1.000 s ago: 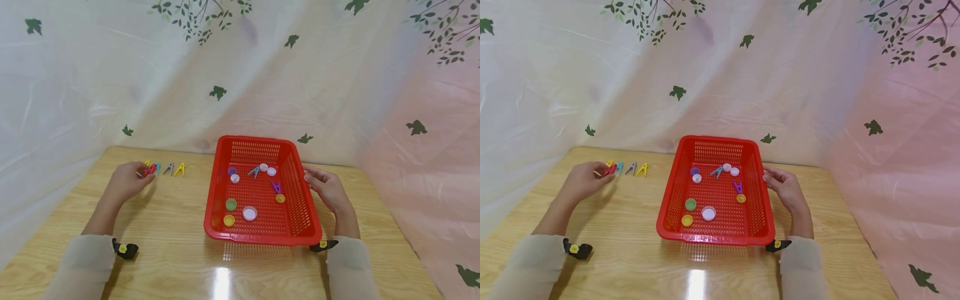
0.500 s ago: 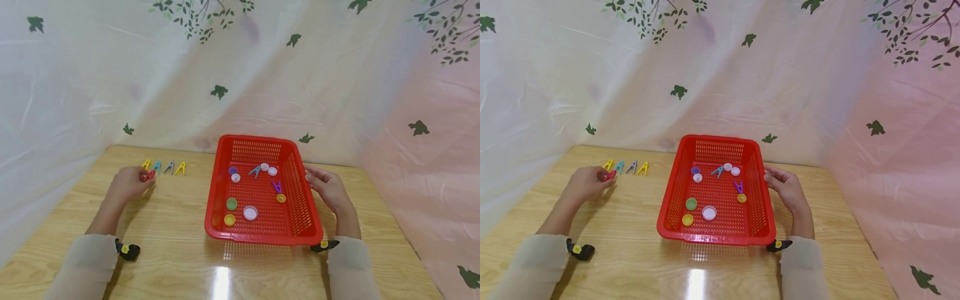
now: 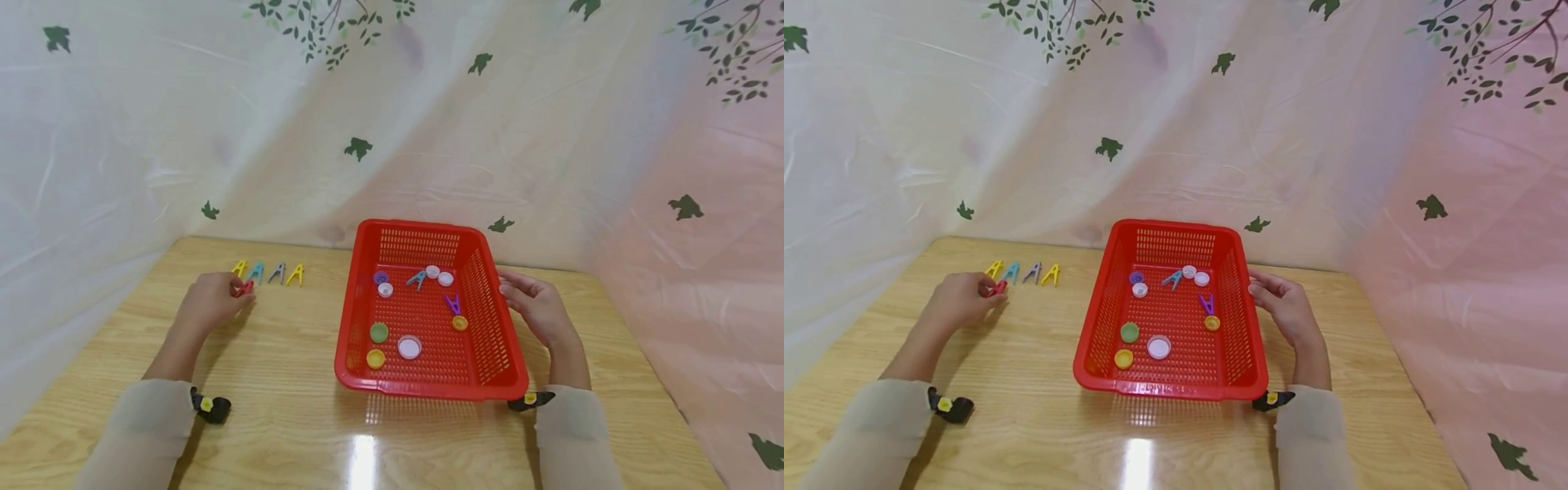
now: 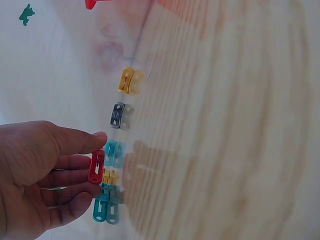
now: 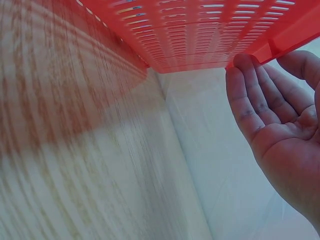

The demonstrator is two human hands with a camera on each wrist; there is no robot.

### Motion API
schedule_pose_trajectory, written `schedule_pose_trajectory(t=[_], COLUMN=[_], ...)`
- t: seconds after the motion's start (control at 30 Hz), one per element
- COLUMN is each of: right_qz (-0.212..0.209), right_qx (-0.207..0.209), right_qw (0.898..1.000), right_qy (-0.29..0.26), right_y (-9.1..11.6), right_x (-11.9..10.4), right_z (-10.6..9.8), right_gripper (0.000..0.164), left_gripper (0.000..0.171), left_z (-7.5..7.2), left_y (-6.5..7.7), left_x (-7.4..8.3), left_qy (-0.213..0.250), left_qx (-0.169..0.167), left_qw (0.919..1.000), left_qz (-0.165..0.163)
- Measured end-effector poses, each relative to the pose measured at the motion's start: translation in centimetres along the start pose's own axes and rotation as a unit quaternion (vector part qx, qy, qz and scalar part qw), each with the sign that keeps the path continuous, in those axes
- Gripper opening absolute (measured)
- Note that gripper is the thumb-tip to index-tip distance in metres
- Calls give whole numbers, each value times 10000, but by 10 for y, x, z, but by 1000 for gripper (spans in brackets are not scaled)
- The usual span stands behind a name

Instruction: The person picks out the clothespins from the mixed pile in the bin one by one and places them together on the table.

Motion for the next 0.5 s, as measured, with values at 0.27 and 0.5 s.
schedule_pose_trajectory(t=[0.27,0.5], right_qz=[1,-31], right_qx=[-49,-47], right_qw=[9996,9997], right_qy=[-264,-217], right_y=[1,-1], right_x=[0,0], right_z=[-1,0], right_gripper=[52,52], left_gripper=[43,49], left_z=[2,3], left_y=[0,1], left_x=[5,5], left_qy=[-20,10], left_qx=[-207,-230], left_qw=[9997,9996], left_qz=[109,162])
Point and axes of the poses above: each hand's wrist, its own y-axis away from the middle knuckle, its own z-axis out of the palm, x = y × z, the point moved 4 cm from there along -y, towards the middle knuckle, and after that the axes turned 6 degrees about -y, right-handed, at the moved point
